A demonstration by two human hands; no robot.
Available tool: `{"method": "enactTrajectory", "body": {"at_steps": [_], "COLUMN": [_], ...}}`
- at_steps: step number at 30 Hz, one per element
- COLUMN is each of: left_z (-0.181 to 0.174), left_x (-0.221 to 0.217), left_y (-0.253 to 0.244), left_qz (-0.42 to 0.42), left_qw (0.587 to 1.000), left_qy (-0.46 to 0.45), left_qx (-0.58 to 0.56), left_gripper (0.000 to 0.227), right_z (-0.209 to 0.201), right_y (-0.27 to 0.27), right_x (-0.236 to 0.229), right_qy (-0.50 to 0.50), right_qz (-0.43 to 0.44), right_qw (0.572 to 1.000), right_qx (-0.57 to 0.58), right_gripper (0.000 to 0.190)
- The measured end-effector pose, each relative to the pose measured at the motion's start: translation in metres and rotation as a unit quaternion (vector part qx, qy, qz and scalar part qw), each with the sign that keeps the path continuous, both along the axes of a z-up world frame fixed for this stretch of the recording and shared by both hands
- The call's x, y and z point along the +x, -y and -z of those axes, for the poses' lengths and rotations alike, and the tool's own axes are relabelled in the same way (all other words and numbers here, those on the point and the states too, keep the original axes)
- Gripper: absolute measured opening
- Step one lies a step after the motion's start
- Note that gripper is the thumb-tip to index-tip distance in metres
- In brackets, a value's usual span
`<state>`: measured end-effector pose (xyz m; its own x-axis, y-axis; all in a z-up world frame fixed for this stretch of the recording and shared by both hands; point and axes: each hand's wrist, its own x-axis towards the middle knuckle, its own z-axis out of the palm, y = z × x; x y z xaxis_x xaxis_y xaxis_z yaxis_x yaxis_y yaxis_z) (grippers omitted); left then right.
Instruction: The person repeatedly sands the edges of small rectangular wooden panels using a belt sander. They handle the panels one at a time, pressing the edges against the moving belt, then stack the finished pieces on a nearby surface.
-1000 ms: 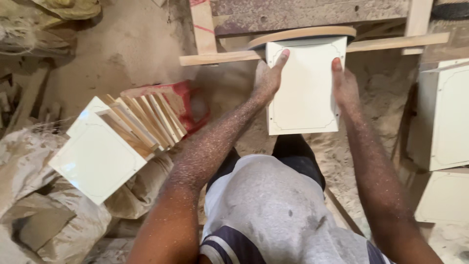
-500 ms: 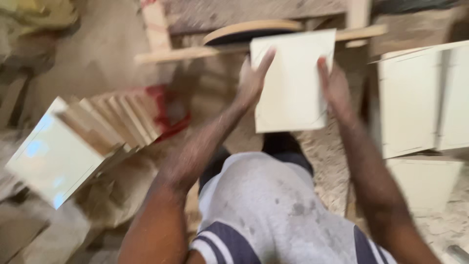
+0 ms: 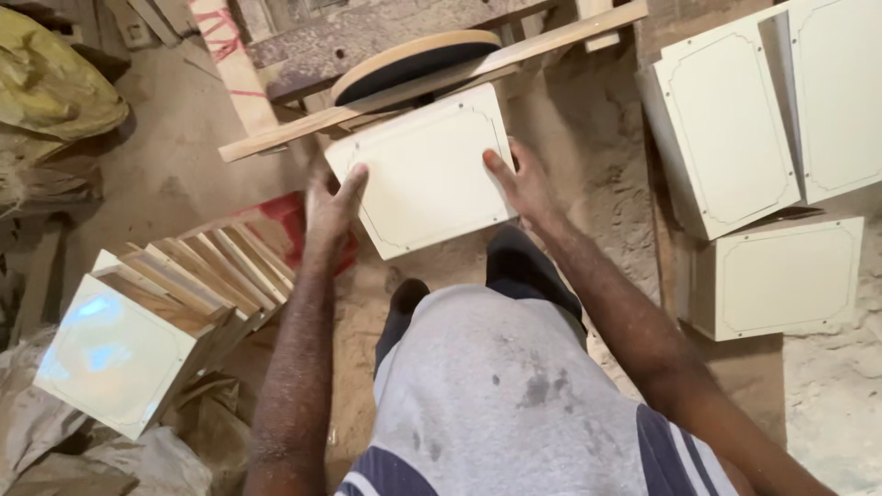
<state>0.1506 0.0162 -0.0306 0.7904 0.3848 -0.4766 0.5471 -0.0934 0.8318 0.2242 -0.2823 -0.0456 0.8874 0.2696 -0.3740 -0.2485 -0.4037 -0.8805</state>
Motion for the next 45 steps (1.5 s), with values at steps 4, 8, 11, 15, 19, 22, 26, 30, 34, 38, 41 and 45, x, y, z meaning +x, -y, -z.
{"method": "enactTrajectory", "body": {"at_steps": [4, 8, 11, 15, 19, 22, 26, 30, 34, 38, 41, 45], "left_z": [0.050, 0.073, 0.075, 0.084, 0.106, 0.111, 0.104, 0.100, 0.100, 0.096, 0.096, 0.099], "left_x": [-0.008, 0.001, 0.006, 0.014, 0.023, 0.036, 0.042, 0.053, 0.070, 0.088, 0.095, 0.109], "left_y": [-0.047, -0.096, -0.116, -0.122, -0.115, -0.106, -0.089, -0.066, -0.038, -0.005, 0.019, 0.048], "left_qz": [-0.068, -0.088, -0.089, -0.094, -0.091, -0.093, -0.086, -0.100, -0.112, -0.111, -0.105, -0.070], "left_qw": [0.943, 0.929, 0.917, 0.912, 0.942, 0.959, 0.969, 0.977, 0.968, 0.961, 0.963, 0.970], "left_qy": [0.059, 0.029, 0.021, 0.061, 0.049, 0.030, 0.006, -0.052, -0.052, -0.021, -0.005, -0.105], "left_qx": [-0.319, -0.357, -0.388, -0.394, -0.320, -0.267, -0.231, -0.180, -0.217, -0.254, -0.247, -0.207], "left_gripper": [0.068, 0.069, 0.063, 0.065, 0.066, 0.066, 0.071, 0.081, 0.087, 0.090, 0.110, 0.112], "right_z": [0.013, 0.029, 0.036, 0.030, 0.017, 0.003, -0.005, 0.002, 0.013, 0.016, 0.016, 0.016], "right_y": [-0.061, -0.119, -0.134, -0.140, -0.140, -0.134, -0.125, -0.105, -0.074, -0.041, -0.017, 0.013], "right_x": [0.014, 0.018, 0.018, 0.024, 0.025, 0.024, 0.029, 0.041, 0.054, 0.073, 0.081, 0.092], "right_qy": [-0.134, -0.128, -0.133, -0.088, -0.101, -0.177, -0.079, -0.123, -0.085, -0.076, -0.089, -0.072], "right_qz": [0.019, 0.003, 0.026, 0.008, 0.005, 0.041, 0.046, 0.069, 0.049, 0.042, 0.042, 0.049], "right_qw": [0.990, 0.987, 0.981, 0.979, 0.972, 0.928, 0.972, 0.970, 0.966, 0.979, 0.972, 0.975], "right_qx": [-0.048, -0.102, -0.142, -0.185, -0.211, -0.324, -0.218, -0.198, -0.240, -0.182, -0.212, -0.203], "right_gripper": [0.106, 0.109, 0.112, 0.114, 0.112, 0.102, 0.101, 0.101, 0.104, 0.111, 0.113, 0.115]}}
